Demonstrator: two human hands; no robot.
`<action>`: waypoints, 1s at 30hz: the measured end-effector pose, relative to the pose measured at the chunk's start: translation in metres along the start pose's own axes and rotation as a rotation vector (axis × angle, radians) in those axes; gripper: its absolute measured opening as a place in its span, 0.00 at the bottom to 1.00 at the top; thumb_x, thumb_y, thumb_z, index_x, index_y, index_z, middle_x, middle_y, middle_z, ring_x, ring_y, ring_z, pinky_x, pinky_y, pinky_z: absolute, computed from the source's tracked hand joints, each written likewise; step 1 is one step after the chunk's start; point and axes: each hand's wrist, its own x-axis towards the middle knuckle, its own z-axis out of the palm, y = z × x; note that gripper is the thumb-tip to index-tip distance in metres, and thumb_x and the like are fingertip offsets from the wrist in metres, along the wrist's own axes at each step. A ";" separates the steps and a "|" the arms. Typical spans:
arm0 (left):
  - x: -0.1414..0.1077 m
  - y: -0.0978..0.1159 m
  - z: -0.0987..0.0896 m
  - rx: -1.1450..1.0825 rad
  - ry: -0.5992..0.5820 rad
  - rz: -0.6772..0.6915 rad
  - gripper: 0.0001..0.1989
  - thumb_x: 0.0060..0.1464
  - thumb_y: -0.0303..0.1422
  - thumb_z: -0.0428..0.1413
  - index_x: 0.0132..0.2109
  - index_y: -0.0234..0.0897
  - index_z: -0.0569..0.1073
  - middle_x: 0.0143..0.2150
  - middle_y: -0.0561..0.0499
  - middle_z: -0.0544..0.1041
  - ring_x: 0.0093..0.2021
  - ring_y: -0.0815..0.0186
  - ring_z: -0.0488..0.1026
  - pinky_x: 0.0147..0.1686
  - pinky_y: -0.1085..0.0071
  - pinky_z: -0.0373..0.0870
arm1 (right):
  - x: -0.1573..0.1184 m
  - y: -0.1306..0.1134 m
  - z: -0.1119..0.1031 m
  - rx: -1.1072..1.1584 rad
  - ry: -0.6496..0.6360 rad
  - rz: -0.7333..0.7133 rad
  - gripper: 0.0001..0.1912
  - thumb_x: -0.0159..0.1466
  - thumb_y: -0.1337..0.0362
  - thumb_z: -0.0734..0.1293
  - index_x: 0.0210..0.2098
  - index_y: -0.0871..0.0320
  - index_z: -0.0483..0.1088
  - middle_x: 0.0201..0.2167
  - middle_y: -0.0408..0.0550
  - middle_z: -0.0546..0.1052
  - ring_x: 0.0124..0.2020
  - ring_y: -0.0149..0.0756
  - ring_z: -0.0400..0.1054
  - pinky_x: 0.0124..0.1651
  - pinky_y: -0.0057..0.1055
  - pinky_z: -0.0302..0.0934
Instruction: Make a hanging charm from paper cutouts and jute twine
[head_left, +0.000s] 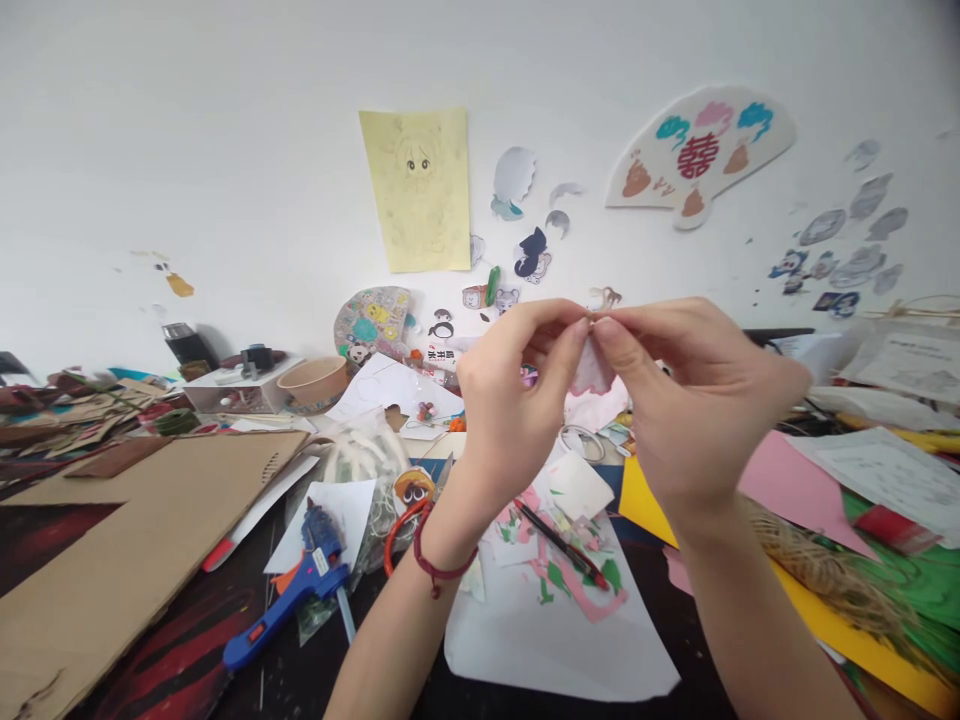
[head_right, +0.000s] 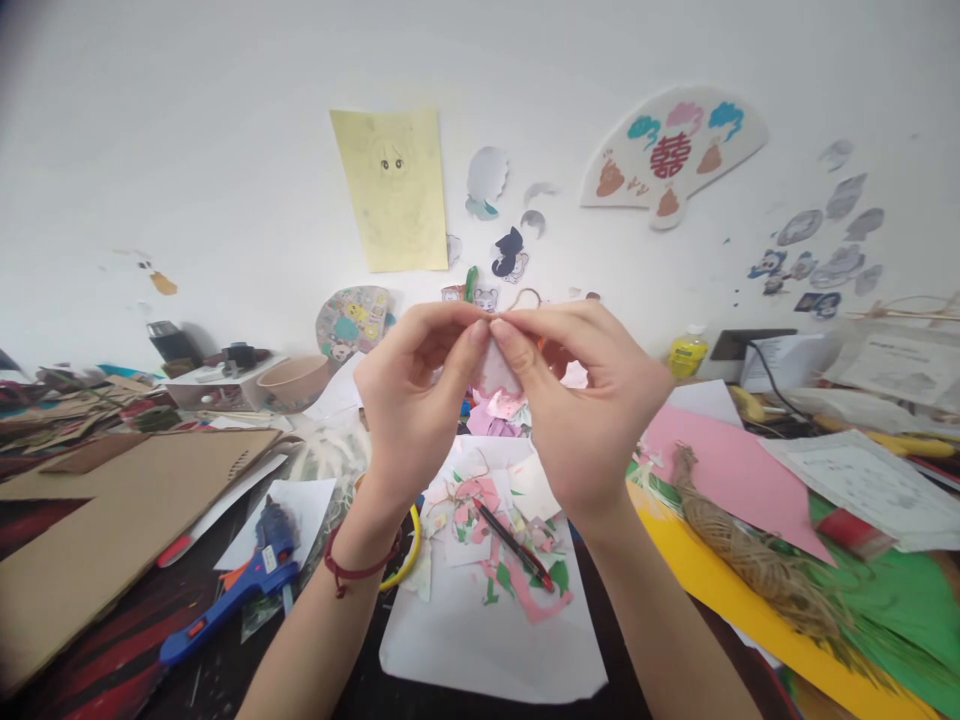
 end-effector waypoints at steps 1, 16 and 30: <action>0.000 0.000 0.000 -0.018 0.016 -0.012 0.03 0.60 0.29 0.59 0.41 0.37 0.76 0.37 0.52 0.79 0.34 0.73 0.76 0.35 0.76 0.75 | 0.000 -0.001 0.001 -0.004 -0.010 -0.006 0.05 0.60 0.69 0.73 0.34 0.52 0.80 0.31 0.45 0.78 0.33 0.36 0.71 0.33 0.36 0.64; 0.010 0.005 -0.015 -0.217 -0.172 -0.217 0.10 0.55 0.28 0.63 0.45 0.37 0.75 0.34 0.52 0.79 0.32 0.73 0.76 0.32 0.78 0.76 | 0.008 -0.001 -0.010 -0.209 -0.121 -0.110 0.01 0.63 0.65 0.71 0.35 0.53 0.77 0.31 0.44 0.77 0.31 0.34 0.69 0.35 0.36 0.64; 0.016 0.007 -0.029 -0.083 -0.208 -0.236 0.10 0.58 0.39 0.61 0.42 0.39 0.74 0.30 0.53 0.79 0.26 0.73 0.75 0.23 0.78 0.72 | 0.012 0.001 -0.014 0.005 -0.248 -0.038 0.04 0.62 0.68 0.71 0.34 0.52 0.75 0.31 0.43 0.76 0.34 0.35 0.71 0.39 0.37 0.67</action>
